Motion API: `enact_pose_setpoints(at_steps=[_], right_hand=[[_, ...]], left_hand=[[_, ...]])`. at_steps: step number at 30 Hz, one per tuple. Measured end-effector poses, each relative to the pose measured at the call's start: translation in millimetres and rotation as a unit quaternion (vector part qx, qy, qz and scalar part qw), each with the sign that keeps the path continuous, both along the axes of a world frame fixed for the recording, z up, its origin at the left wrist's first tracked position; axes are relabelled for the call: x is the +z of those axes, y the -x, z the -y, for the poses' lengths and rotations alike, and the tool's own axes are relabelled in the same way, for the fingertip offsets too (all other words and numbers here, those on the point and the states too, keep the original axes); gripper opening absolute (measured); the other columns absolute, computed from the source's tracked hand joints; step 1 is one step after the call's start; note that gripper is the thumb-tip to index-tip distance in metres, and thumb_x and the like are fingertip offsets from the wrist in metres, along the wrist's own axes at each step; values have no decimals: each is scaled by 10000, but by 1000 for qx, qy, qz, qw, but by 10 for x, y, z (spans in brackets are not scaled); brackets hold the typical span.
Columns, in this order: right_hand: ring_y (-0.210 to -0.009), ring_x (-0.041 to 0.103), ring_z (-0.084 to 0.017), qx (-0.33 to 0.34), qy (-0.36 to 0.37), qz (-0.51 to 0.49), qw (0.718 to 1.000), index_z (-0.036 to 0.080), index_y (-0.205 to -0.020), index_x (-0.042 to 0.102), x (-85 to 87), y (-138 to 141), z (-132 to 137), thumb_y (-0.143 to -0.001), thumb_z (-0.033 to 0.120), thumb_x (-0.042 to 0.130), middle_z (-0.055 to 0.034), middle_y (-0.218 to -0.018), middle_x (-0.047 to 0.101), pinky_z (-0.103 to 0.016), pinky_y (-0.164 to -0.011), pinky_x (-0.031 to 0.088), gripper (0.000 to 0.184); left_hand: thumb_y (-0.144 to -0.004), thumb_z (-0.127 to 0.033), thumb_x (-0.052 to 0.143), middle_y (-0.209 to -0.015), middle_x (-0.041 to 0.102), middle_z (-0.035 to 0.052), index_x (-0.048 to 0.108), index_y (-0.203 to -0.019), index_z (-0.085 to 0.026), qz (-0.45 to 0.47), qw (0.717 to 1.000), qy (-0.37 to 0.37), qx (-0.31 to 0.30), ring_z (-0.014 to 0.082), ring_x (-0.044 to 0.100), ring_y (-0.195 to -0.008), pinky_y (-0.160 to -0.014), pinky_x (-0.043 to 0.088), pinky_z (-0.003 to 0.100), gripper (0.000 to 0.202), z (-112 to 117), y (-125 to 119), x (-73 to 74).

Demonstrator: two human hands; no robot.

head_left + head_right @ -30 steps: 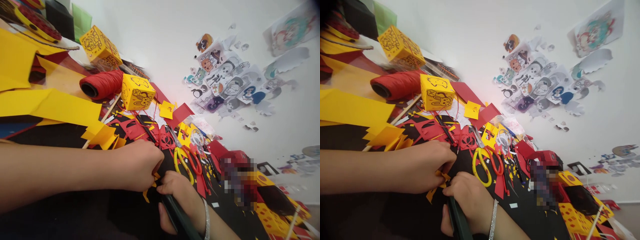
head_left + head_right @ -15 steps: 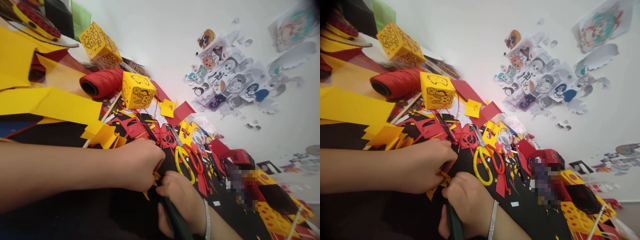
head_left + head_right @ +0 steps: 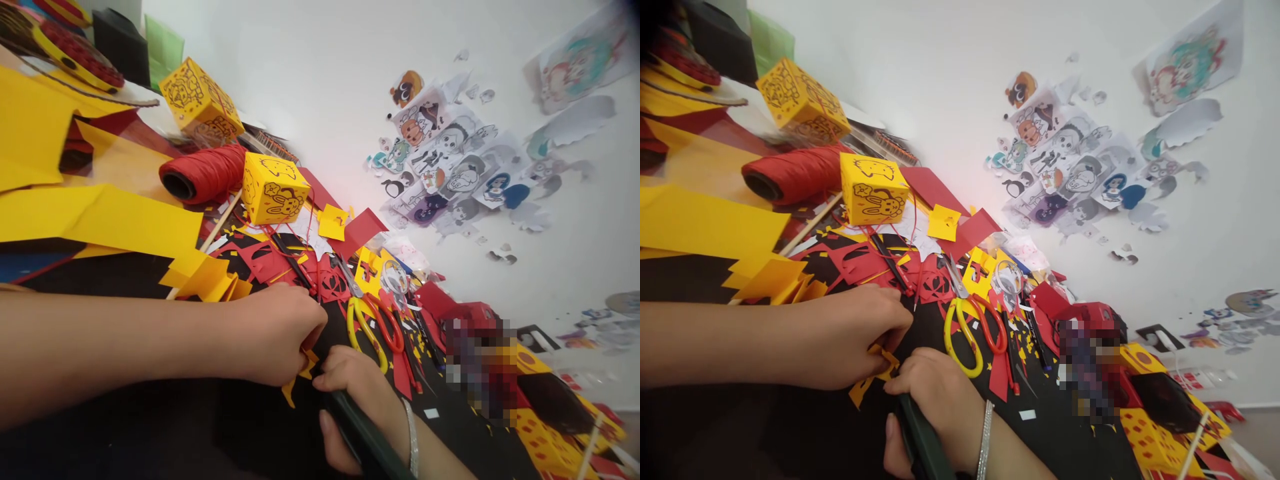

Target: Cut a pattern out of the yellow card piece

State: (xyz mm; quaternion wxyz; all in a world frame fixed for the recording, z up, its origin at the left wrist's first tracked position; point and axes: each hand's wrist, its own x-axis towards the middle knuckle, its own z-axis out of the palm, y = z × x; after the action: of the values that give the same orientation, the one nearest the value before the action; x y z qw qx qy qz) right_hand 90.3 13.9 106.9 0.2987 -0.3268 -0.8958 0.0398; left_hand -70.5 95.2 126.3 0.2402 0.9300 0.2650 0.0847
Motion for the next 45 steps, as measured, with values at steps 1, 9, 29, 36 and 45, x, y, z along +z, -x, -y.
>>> enact_pose_setpoints(at_steps=[1,9,29,36,45], right_hand=[[-582,476,-131,-2,8,-10,1000,194,-907,431,1,-8,-5,-567,107,403,2,-675,464,-231,-547,445,352],[-572,507,-126,-7,68,-32,997,223,-948,407,34,-36,-16,-594,117,431,11,-675,485,-217,-530,438,371],[-534,501,-112,-168,2,-106,980,233,-783,409,-133,-103,-176,-671,237,558,38,-675,548,-194,-496,373,186],[-538,486,-94,-191,-23,-91,977,218,-707,420,-53,-65,-181,-770,188,516,54,-630,525,-174,-496,369,118],[-550,482,-88,-147,-98,-92,980,216,-689,394,4,-42,-180,-816,179,490,51,-630,477,-172,-504,385,163]], left_hand=[[-576,-169,530,-706,609,30,591,-626,-221,-1,1000,2,2,186,560,-664,-562,422,272,94,1,-3,8],[-605,-149,530,-680,594,21,580,-590,-205,10,1000,15,25,171,541,-637,-540,390,245,76,18,-13,30],[-630,-183,451,-592,488,-43,533,-605,-185,97,976,174,84,126,461,-589,-525,323,214,86,-81,-118,-104],[-605,-208,435,-628,543,-16,514,-624,-180,143,962,214,92,146,515,-631,-572,373,226,86,-63,-147,-93],[-576,-367,491,-588,558,-22,499,-649,-182,179,932,299,97,150,535,-595,-550,369,236,199,-149,-158,-114]])
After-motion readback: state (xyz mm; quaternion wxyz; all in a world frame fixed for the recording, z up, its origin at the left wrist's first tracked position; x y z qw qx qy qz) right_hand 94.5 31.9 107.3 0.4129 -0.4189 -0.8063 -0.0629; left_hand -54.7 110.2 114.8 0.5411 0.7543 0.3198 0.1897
